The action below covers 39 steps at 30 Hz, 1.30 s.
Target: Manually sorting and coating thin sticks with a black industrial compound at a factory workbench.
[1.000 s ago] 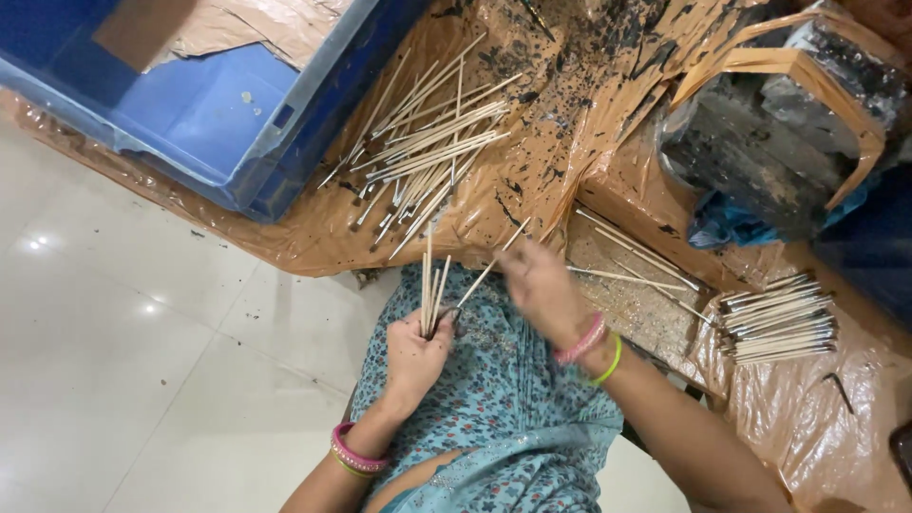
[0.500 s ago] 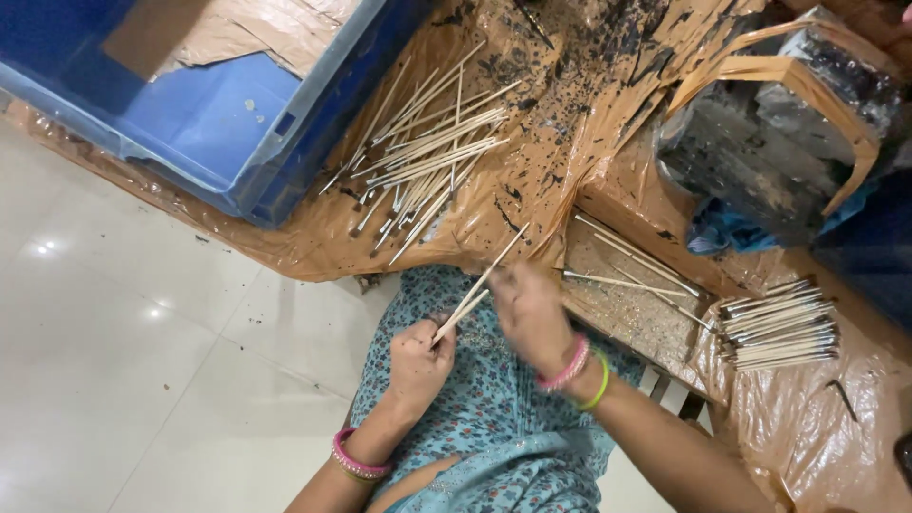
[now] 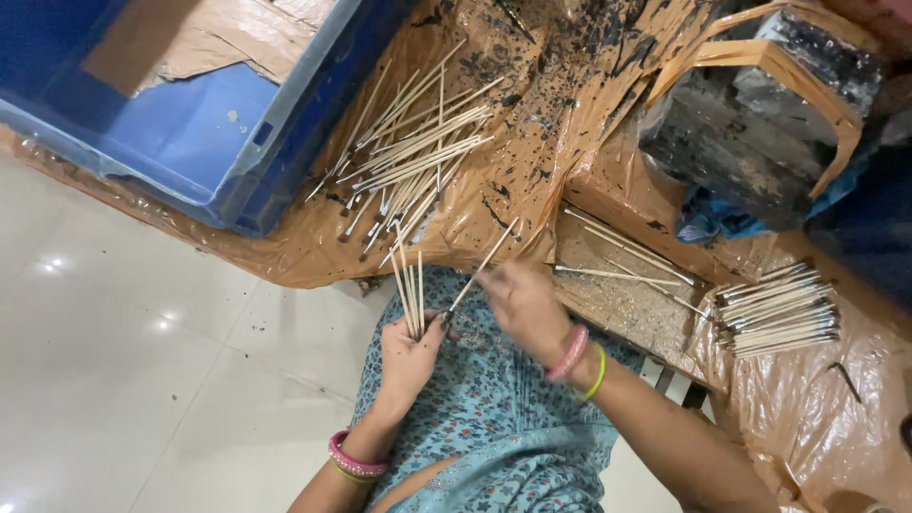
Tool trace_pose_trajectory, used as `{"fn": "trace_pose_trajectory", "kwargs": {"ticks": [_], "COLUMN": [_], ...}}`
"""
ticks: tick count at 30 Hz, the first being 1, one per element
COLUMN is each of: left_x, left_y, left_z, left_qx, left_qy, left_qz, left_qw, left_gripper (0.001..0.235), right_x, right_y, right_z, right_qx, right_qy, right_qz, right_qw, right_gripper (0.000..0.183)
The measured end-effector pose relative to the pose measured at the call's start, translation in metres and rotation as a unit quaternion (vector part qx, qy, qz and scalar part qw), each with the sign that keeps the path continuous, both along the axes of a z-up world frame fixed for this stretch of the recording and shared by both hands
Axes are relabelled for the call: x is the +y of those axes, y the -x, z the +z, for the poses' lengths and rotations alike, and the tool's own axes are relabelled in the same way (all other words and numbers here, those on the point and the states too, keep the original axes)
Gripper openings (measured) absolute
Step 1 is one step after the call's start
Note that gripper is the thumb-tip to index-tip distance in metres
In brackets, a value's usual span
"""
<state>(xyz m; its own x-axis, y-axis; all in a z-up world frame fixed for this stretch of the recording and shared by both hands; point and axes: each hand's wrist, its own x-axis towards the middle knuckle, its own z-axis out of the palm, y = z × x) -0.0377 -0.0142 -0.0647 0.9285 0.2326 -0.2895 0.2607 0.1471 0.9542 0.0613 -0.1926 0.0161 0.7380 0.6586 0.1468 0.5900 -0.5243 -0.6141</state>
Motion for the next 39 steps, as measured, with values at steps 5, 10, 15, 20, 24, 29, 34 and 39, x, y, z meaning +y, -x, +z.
{"fn": "trace_pose_trajectory", "kwargs": {"ticks": [5,10,15,20,24,29,34,39], "left_x": [0.001,0.003,0.007,0.006,0.01,0.007,0.01,0.041], "left_y": [-0.001,0.0,-0.006,-0.001,-0.004,-0.006,-0.036,-0.105], "left_z": [0.001,0.006,0.005,-0.008,-0.009,-0.007,0.021,0.097], "left_qx": [0.028,0.015,0.09,0.103,0.073,0.109,0.006,-0.09], "left_qy": [0.021,0.029,0.104,0.182,0.197,0.202,0.071,-0.142], "left_qz": [0.011,0.007,0.017,0.03,0.031,0.043,0.023,0.017], "left_qw": [0.999,0.999,0.99,0.977,0.977,0.972,0.997,0.986], "left_gripper": [0.014,0.014,0.012,0.011,0.012,0.011,0.011,0.016], "right_x": [0.015,0.003,0.011,0.008,0.008,0.017,0.0,-0.016], "right_y": [0.011,-0.008,0.006,-0.008,-0.003,0.006,0.0,-0.008], "right_z": [0.007,0.009,-0.001,0.016,0.007,0.015,0.024,0.063], "right_qx": [-0.07,-0.005,-0.066,-0.038,-0.059,-0.044,0.046,0.01], "right_qy": [0.056,-0.008,0.046,0.015,0.012,0.038,-0.078,-0.125], "right_qz": [-0.077,-0.066,-0.085,-0.055,-0.003,-0.049,-0.06,-0.172], "right_qw": [0.993,0.998,0.993,0.998,0.998,0.997,0.994,0.977], "right_gripper": [0.028,0.026,0.034,0.033,0.032,0.034,0.034,0.025]}}
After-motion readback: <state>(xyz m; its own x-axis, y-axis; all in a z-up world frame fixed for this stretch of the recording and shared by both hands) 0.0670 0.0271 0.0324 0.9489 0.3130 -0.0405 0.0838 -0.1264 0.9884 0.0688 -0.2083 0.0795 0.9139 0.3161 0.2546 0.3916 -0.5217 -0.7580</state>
